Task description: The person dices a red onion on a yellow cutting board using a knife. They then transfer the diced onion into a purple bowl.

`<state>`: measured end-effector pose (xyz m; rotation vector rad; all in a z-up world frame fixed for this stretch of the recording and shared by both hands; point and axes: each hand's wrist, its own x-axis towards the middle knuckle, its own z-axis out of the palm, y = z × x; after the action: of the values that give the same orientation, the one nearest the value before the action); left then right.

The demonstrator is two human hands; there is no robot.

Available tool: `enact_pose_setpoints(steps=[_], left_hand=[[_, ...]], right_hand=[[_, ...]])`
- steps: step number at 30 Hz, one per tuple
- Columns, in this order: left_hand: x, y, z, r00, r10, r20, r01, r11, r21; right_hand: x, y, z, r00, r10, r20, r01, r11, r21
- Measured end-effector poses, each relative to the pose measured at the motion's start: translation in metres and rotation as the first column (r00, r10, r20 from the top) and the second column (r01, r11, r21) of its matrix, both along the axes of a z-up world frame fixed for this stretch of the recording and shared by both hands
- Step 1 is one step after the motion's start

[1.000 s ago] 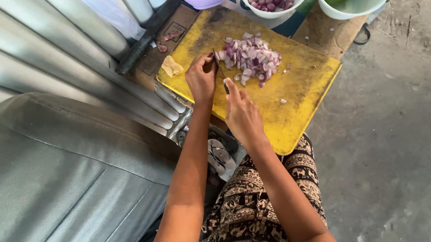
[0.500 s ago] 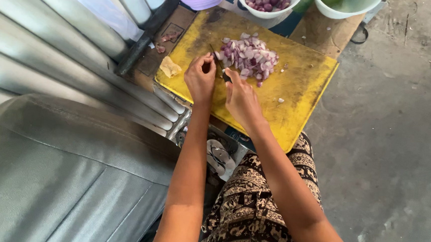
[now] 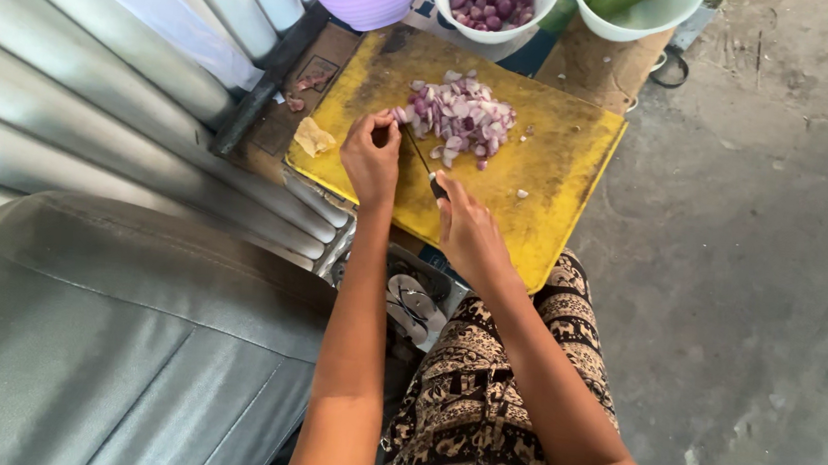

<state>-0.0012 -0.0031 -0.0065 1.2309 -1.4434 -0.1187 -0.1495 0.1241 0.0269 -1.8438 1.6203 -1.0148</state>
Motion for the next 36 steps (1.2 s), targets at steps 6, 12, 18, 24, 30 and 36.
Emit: enact_pose_setpoints(steps=[6, 12, 18, 24, 30, 36], left_hand=[[0.0, 0.004, 0.004, 0.997, -0.049, -0.054, 0.056, 0.989, 0.139], [-0.004, 0.007, 0.009, 0.986, -0.04, 0.161, 0.028, 0.997, 0.077], [0.0, 0.001, 0.0, 0.96, -0.075, 0.271, 0.05, 0.994, 0.096], [0.002, -0.003, -0.009, 0.989, 0.061, 0.136, -0.074, 0.992, 0.098], [-0.002, 0.005, 0.006, 0.998, 0.021, 0.058, -0.027, 0.995, 0.096], [-0.001, 0.002, 0.003, 0.997, 0.063, 0.054, -0.067, 0.994, 0.09]], right_hand=[[-0.003, -0.002, 0.011, 0.997, 0.013, 0.081, -0.013, 1.0, 0.005], [-0.005, -0.009, 0.017, 0.998, -0.03, 0.06, 0.031, 0.999, -0.025], [-0.011, -0.004, 0.015, 0.991, -0.051, 0.127, 0.045, 0.998, 0.053], [-0.007, -0.004, 0.009, 0.99, -0.036, 0.139, 0.049, 0.995, -0.09], [0.001, -0.01, 0.002, 0.999, -0.047, 0.017, 0.047, 0.999, 0.023], [0.013, -0.005, 0.003, 0.997, -0.003, -0.072, 0.004, 1.0, 0.011]])
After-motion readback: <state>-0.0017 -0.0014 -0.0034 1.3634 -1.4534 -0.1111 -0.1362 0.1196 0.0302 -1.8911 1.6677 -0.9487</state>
